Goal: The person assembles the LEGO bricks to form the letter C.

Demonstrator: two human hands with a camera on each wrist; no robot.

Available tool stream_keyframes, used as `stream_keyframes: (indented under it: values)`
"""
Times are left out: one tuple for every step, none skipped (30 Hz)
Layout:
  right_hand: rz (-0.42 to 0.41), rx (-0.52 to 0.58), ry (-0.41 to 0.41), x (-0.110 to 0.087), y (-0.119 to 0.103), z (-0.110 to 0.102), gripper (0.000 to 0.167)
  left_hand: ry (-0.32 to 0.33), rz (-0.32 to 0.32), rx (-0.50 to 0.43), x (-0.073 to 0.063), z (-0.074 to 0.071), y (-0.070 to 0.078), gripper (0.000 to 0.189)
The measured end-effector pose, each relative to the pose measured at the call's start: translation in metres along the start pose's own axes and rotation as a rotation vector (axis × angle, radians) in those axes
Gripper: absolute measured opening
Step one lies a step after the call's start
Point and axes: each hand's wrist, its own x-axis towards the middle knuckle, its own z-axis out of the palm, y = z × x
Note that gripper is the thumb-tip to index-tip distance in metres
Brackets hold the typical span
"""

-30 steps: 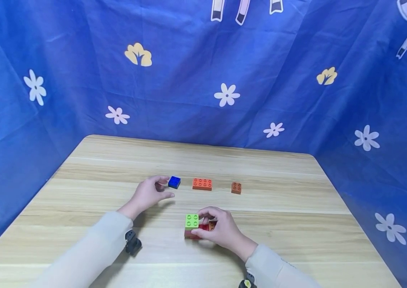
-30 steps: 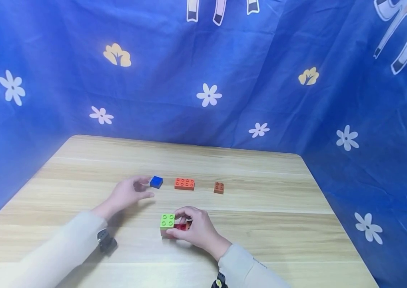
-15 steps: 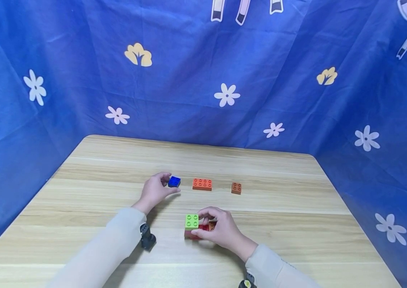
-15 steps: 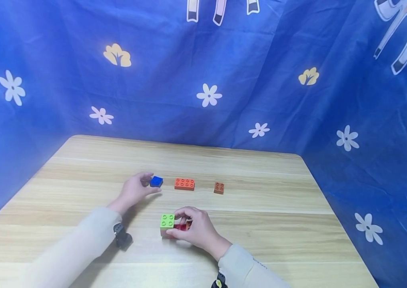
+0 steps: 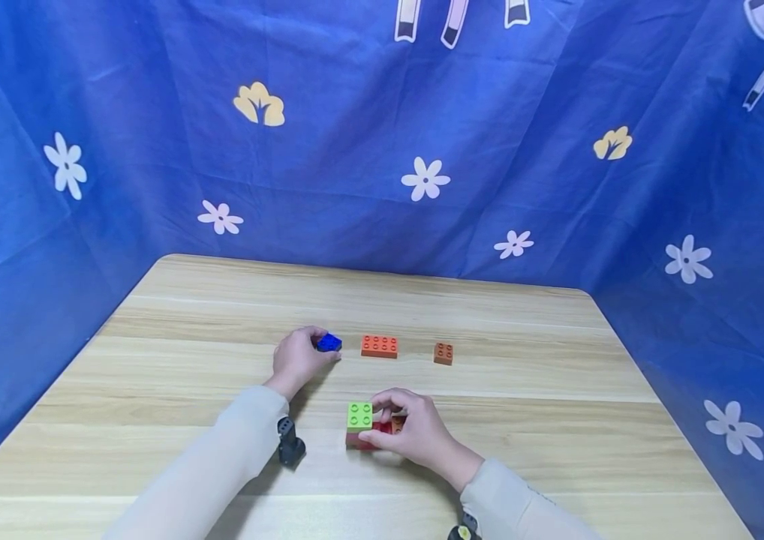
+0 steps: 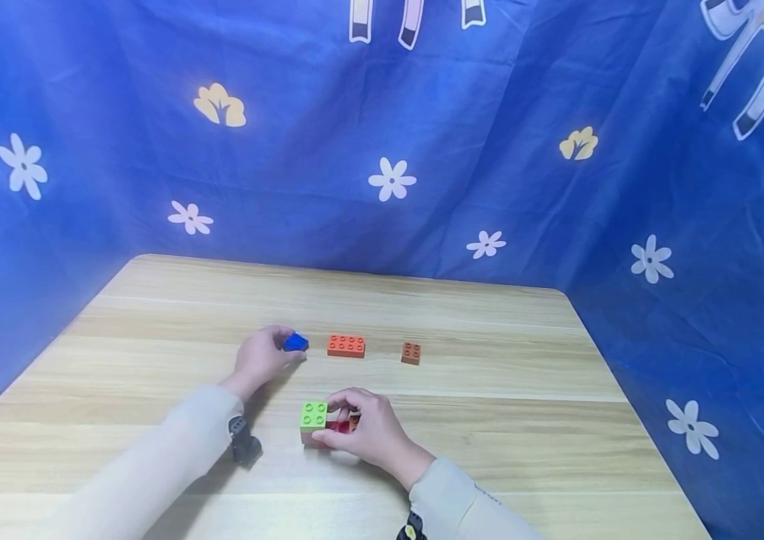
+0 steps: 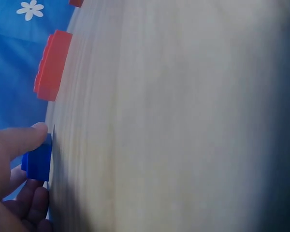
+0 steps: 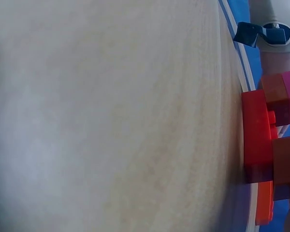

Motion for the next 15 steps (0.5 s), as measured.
stream_keyframes:
  values:
    - [-0.005,0.002,0.0,0.0,0.0,0.0,0.036,-0.009,0.012,-0.01,0.0,0.0,-0.001,0.048]
    - [-0.007,0.002,0.0,0.0,0.001,0.001,0.036,-0.019,0.025,-0.018,0.0,-0.001,-0.002,0.047]
    - [-0.01,0.003,-0.001,0.0,0.001,0.001,0.036,-0.028,0.042,-0.025,0.0,-0.002,-0.003,0.045]
    - [-0.01,0.004,-0.001,0.0,0.001,0.001,0.036,-0.038,0.059,-0.035,0.0,-0.002,-0.004,0.044]
    - [-0.01,0.003,0.0,0.0,0.001,0.001,0.036,-0.049,0.077,-0.045,-0.001,-0.004,-0.006,0.043]
    - [-0.007,0.004,-0.001,0.0,0.001,0.001,0.036,-0.06,0.094,-0.054,-0.001,-0.005,-0.007,0.042]
    - [-0.004,0.004,0.0,0.0,0.001,0.001,0.036,-0.072,0.108,-0.065,-0.001,-0.006,-0.007,0.042]
    - [-0.001,0.003,0.0,0.0,0.001,0.001,0.036,-0.082,0.121,-0.072,-0.002,-0.008,-0.008,0.041]
    - [0.002,0.003,0.0,0.0,0.0,0.001,0.037,-0.095,0.133,-0.089,-0.002,-0.009,-0.008,0.041]
    - [0.005,0.003,0.0,-0.001,0.0,0.0,0.037,-0.108,0.143,-0.106,-0.003,-0.011,-0.008,0.041]
    - [0.006,0.002,0.0,0.0,-0.001,0.0,0.037,-0.121,0.159,-0.125,-0.004,-0.013,-0.008,0.041]
    - [0.007,0.003,-0.001,0.0,-0.001,0.0,0.037,-0.131,0.173,-0.143,-0.005,-0.015,-0.007,0.041]
    - [0.007,0.003,-0.001,0.0,-0.001,0.0,0.037,-0.141,0.19,-0.163,-0.006,-0.017,-0.006,0.041]
    - [0.007,0.003,-0.001,0.0,-0.001,0.0,0.037,-0.147,0.205,-0.18,-0.008,-0.019,-0.005,0.04]
    - [0.006,0.003,0.0,0.0,-0.001,0.0,0.037,-0.154,0.222,-0.196,-0.009,-0.02,-0.004,0.04]
